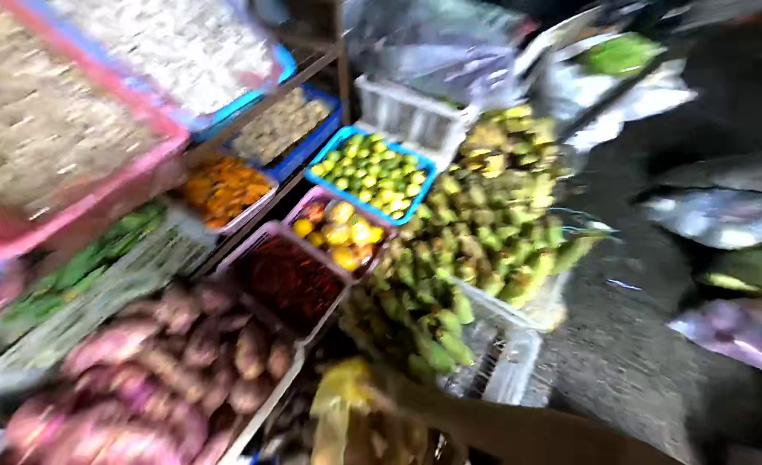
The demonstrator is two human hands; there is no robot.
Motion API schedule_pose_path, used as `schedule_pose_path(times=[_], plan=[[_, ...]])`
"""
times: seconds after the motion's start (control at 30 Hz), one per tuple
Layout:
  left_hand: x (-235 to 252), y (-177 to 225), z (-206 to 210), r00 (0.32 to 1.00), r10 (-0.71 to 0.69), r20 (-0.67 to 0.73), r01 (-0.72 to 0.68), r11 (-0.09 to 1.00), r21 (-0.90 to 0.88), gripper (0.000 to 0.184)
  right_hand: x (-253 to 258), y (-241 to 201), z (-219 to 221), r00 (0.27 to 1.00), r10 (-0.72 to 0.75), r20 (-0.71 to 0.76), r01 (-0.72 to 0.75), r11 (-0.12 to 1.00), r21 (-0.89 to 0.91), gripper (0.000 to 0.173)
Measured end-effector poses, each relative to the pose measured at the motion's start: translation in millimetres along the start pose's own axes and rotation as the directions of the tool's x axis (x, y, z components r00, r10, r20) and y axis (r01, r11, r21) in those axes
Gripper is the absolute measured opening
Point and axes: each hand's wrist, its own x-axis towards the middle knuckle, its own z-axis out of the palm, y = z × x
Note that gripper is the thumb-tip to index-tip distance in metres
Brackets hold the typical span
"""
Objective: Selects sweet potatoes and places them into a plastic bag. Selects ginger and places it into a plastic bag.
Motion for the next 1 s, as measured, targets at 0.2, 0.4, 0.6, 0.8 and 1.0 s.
schedule_pose_path(times=[0.2,0.4,0.6,0.8,1.0], plan=[[-33.6,-10.0,-81.7,0.899,0.373,-0.230,-0.392,0.919,-0.040,0.060,16.7,-31.0,9.6,0.933,0.358,-0.023,-0.347,0.917,0.196,0.042],[29.3,19.7,-224.4,0.592,0.578,-0.563,-0.341,0.811,0.475,0.051,12.8,-32.5,10.8,0.925,0.377,0.044,-0.380,0.916,0.127,0.046],[99.5,-13.3,-275.5,0.815,0.296,-0.498,0.143,0.730,0.668,0.054,16.7,-36.5,3.8,0.903,0.428,0.015,-0.428,0.900,0.080,0.046],[94.6,5.8,-252.0,0.816,0.151,-0.558,0.216,0.816,0.536,0.064,15.2,-39.5,4.7,0.917,0.394,0.061,-0.398,0.910,0.118,0.045],[-17.0,9.2,-136.8,0.969,0.249,0.010,-0.243,0.956,-0.166,0.025,16.2,-51.5,4.5,0.906,0.413,0.094,-0.420,0.905,0.072,0.044]])
